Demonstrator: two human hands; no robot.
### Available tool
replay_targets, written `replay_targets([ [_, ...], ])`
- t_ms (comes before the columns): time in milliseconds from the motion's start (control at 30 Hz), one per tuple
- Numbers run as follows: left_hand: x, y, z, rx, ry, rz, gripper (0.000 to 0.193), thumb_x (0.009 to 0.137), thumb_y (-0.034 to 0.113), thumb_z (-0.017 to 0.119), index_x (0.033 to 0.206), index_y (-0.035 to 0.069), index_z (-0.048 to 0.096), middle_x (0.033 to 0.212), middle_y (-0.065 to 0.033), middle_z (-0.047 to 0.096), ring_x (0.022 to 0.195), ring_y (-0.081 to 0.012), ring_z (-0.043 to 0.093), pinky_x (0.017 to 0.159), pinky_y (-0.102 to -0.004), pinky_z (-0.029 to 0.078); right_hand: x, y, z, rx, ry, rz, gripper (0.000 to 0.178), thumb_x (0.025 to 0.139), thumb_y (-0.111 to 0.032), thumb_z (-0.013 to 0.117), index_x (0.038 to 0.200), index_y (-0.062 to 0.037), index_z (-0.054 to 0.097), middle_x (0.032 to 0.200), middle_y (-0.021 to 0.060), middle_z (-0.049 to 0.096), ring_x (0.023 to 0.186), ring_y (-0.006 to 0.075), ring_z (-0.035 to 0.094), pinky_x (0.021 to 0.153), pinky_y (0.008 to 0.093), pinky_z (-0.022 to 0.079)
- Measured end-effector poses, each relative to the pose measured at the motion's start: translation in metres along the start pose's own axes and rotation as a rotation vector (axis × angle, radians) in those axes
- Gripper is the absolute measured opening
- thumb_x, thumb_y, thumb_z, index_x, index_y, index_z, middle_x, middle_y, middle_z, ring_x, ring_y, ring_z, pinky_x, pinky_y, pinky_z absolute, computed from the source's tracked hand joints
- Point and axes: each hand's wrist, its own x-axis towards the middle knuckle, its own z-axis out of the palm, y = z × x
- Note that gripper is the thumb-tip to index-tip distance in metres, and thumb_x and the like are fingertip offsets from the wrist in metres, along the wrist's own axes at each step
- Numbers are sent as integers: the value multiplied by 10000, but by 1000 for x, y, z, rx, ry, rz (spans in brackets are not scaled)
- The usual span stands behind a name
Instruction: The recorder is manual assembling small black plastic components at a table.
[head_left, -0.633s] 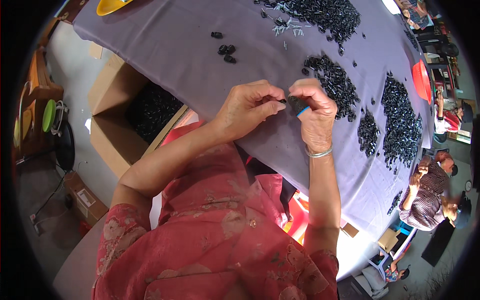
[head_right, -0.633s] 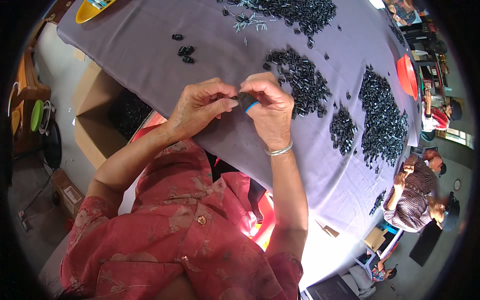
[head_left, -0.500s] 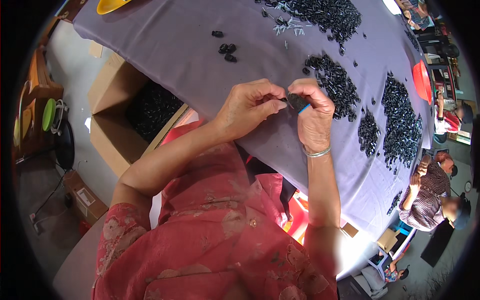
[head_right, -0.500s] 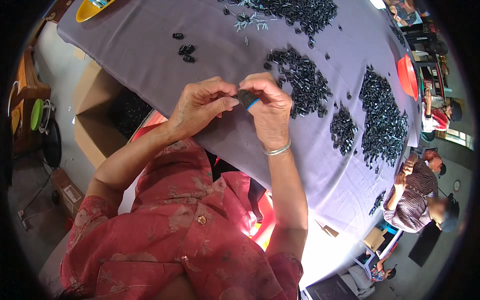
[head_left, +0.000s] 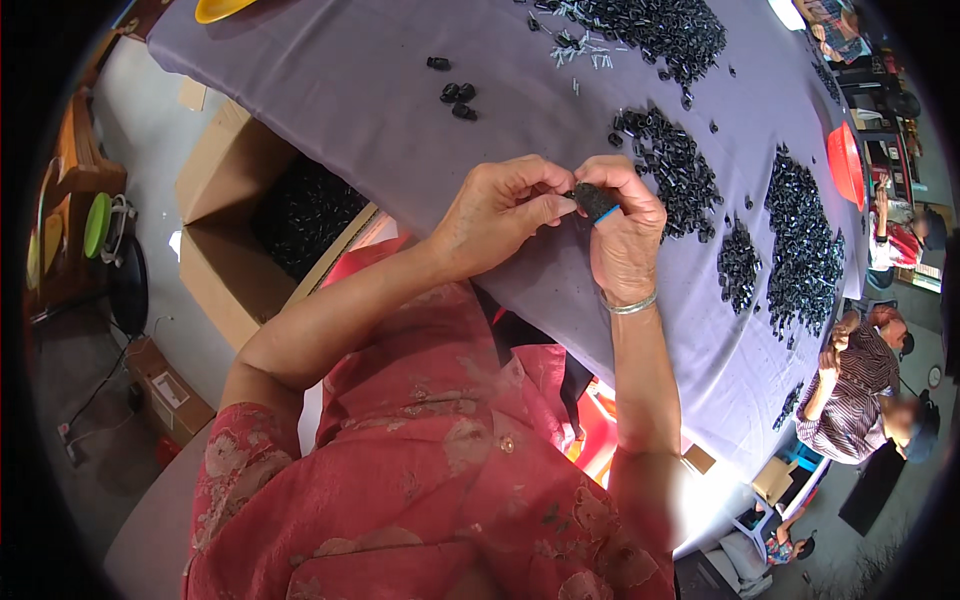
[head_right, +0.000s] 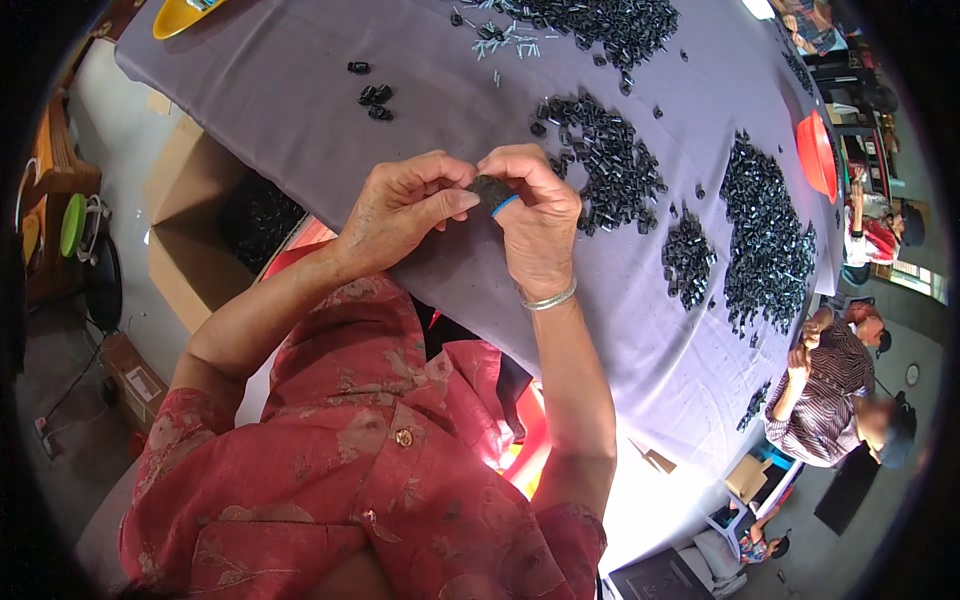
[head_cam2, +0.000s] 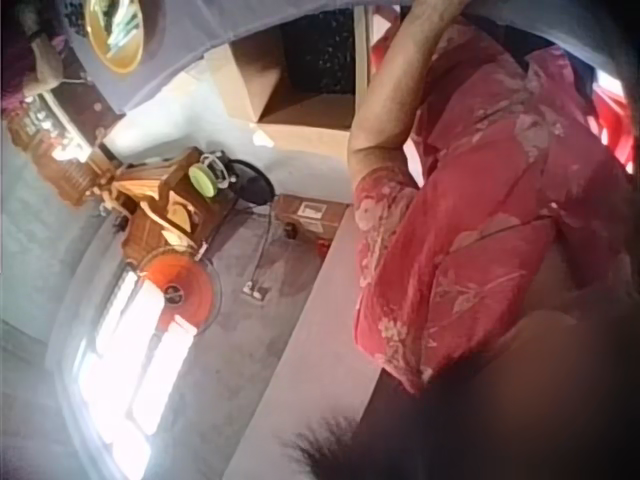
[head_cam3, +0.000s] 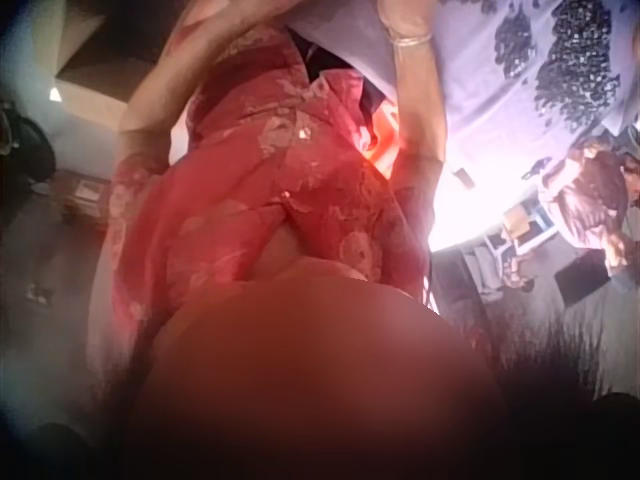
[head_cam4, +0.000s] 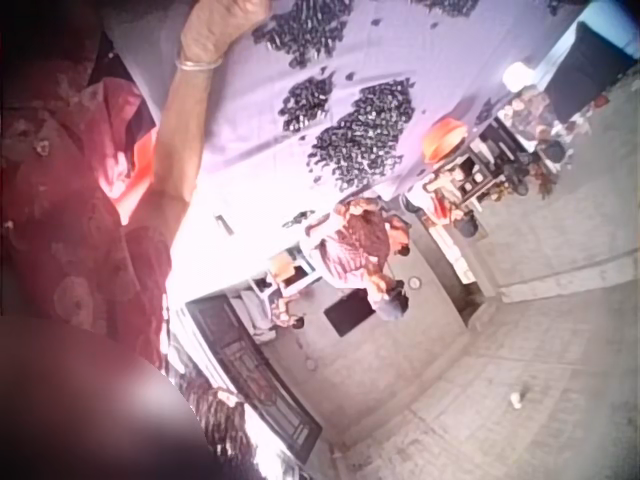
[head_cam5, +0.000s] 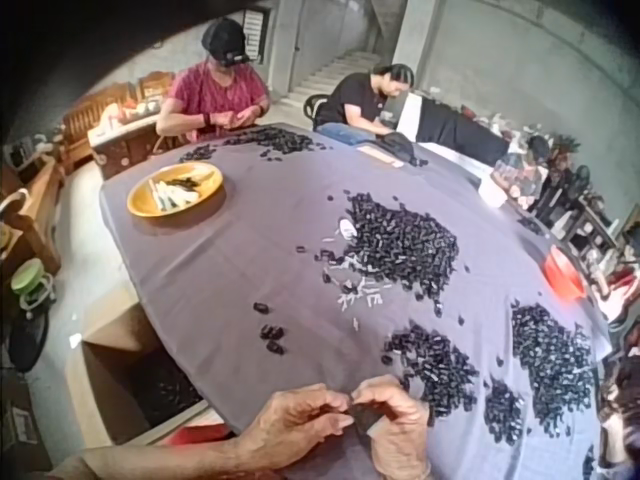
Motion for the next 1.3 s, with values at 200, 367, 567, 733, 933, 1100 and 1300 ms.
replay_targets([
  [200, 0, 1, 1, -11, 11, -9, 121, 923, 91, 635, 1013, 11, 642, 843, 5, 608, 758, -56, 567, 670, -210, 469, -1, 1, 1, 19, -5, -20, 150, 809, 103, 587, 896, -5, 644, 958, 35, 585, 804, 93, 530, 671, 226, 426],
  [367, 1, 4, -1, -13, 5, -74, 122, 922, 91, 637, 1016, 14, 644, 844, 2, 611, 757, -53, 564, 669, -207, 468, -1, 1, 1, 19, -6, -19, 149, 813, 100, 591, 904, -6, 645, 965, 37, 585, 839, 99, 545, 699, 227, 435],
  [567, 0, 5, 0, -39, -9, -131, 111, 919, 81, 639, 1007, 13, 644, 854, 7, 608, 760, -50, 554, 668, -207, 467, -1, 4, -1, 92, 4, 26, 140, 819, 90, 599, 912, -4, 644, 979, 34, 582, 871, 105, 545, 752, 239, 446],
  [733, -2, 2, 2, -98, 28, -62, 110, 918, 85, 640, 1002, 13, 644, 843, 15, 599, 761, -54, 555, 682, -213, 468, -4, 1, 6, 93, 35, 1, 136, 831, 79, 598, 922, -7, 650, 991, 38, 584, 882, 107, 550, 753, 235, 450],
  [933, 0, 13, 3, -175, 2, -186, 108, 910, 107, 649, 982, 26, 646, 834, 5, 612, 744, -67, 566, 679, -222, 473, -4, 0, 7, 91, 65, -6, 129, 833, 74, 596, 924, -5, 644, 1007, 53, 584, 879, 113, 552, 766, 237, 462],
  [1100, 2, 12, -5, -239, -80, -235, 113, 906, 129, 658, 966, 34, 654, 829, -2, 623, 732, -72, 568, 675, -231, 477, -1, -9, 15, 122, 36, 6, 145, 821, 105, 582, 902, -15, 594, 985, 78, 583, 861, 125, 563, 768, 241, 473],
  [1300, 3, 10, -4, -266, -76, -212, 122, 881, 116, 683, 968, 33, 662, 780, 7, 633, 696, -57, 569, 621, -211, 448, 2, -19, 12, 147, -62, 2, 170, 811, 110, 578, 911, -27, 567, 950, 76, 581, 828, 126, 570, 772, 244, 476],
])
